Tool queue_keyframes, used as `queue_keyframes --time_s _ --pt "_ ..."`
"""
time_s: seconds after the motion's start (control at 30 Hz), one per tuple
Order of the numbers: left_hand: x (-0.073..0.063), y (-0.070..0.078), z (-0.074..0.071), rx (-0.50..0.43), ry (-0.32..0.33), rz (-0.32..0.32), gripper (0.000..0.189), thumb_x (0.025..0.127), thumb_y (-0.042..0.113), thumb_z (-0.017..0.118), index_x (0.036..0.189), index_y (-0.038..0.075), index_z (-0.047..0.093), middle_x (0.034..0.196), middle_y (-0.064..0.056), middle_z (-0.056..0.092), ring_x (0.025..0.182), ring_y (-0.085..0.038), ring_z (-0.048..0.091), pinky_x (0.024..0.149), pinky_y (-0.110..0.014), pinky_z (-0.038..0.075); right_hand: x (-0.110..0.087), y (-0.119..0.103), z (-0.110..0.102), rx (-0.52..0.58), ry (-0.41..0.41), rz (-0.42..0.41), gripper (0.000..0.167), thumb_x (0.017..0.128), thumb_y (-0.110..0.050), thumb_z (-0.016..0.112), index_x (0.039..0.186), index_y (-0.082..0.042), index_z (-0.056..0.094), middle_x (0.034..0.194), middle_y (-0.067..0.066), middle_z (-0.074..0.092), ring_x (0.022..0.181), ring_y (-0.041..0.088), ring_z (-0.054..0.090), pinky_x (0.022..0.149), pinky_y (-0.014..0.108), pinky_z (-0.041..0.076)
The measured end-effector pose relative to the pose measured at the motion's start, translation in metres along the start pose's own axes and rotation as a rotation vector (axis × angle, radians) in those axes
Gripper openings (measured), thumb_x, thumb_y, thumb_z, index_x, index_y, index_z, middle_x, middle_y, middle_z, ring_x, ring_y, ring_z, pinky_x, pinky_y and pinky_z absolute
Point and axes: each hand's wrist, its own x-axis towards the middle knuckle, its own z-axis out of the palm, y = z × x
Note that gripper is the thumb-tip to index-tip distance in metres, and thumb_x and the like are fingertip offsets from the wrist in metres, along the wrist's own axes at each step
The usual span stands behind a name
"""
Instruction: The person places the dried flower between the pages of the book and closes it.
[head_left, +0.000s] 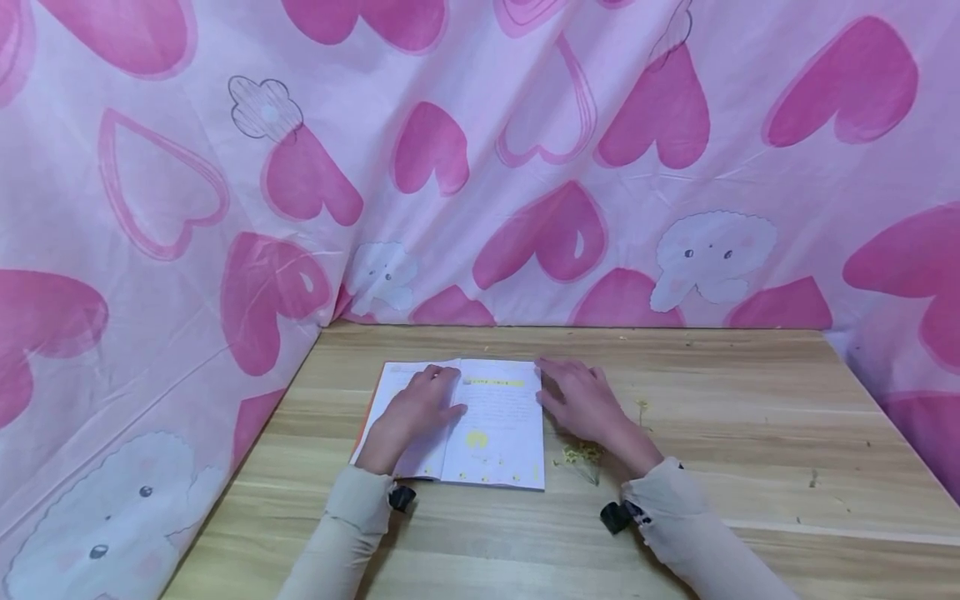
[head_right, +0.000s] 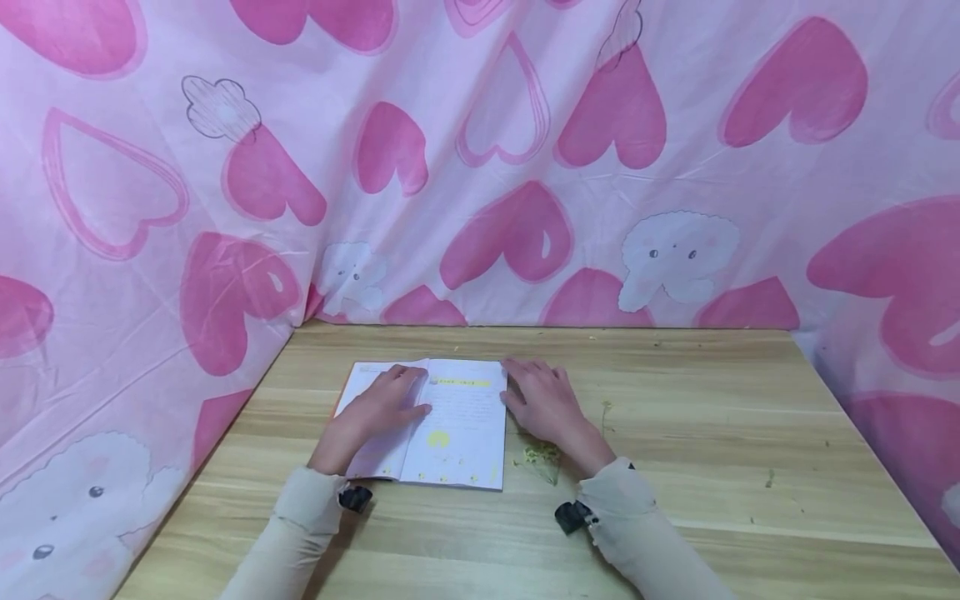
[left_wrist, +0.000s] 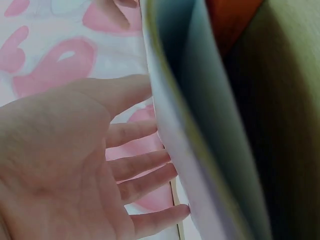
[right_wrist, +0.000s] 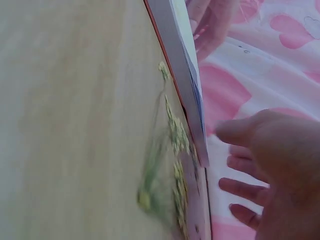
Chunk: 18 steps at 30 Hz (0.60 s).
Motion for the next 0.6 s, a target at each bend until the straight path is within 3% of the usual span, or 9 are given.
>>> queue_keyframes --time_s 0.13,0.3,0.47,0.6 --pt "0.001 -0.002 0.002 0.007 -0.002 -0.011 0.066 0.100 0.038 0.078 0.156 0.016 0.052 0.155 -0.019 0.055 0.145 -0.039 0.053 0.110 -0.066 0.050 -0.007 0.012 -0.010 0.021 0.104 0.030 0.044 0.103 -0.021 0.073 0.146 -0.012 0.067 0.150 0.012 0.067 0.142 0.041 0.059 0.117 0.069 0.040" --pt "-0.001 -0.006 0.005 0.024 0.008 0.011 0.067 0.102 0.042 0.074 0.159 0.017 0.048 0.156 -0.019 0.052 0.146 -0.042 0.049 0.110 -0.071 0.045 -0.018 0.029 -0.020 0.010 0.146 0.079 0.026 0.102 -0.017 0.074 0.127 -0.009 0.076 0.124 0.014 0.077 0.120 0.039 0.069 0.108 0.064 0.050" --pt "-0.002 -0.010 0.008 0.039 0.017 0.028 0.065 0.104 0.042 0.071 0.159 0.017 0.046 0.156 -0.020 0.051 0.146 -0.042 0.048 0.108 -0.070 0.045 -0.026 0.031 -0.021 0.019 0.053 0.120 0.011 0.100 -0.023 0.077 0.106 -0.014 0.079 0.099 0.002 0.075 0.093 0.022 0.069 0.089 0.048 0.057" --pt "-0.003 -0.010 0.008 0.034 0.019 0.034 0.066 0.105 0.043 0.070 0.160 0.017 0.045 0.155 -0.019 0.051 0.145 -0.041 0.048 0.108 -0.069 0.045 -0.030 0.025 -0.020 0.042 -0.050 0.112 0.015 0.097 -0.034 0.083 0.094 -0.021 0.076 0.086 -0.006 0.069 0.080 0.012 0.061 0.077 0.037 0.053"
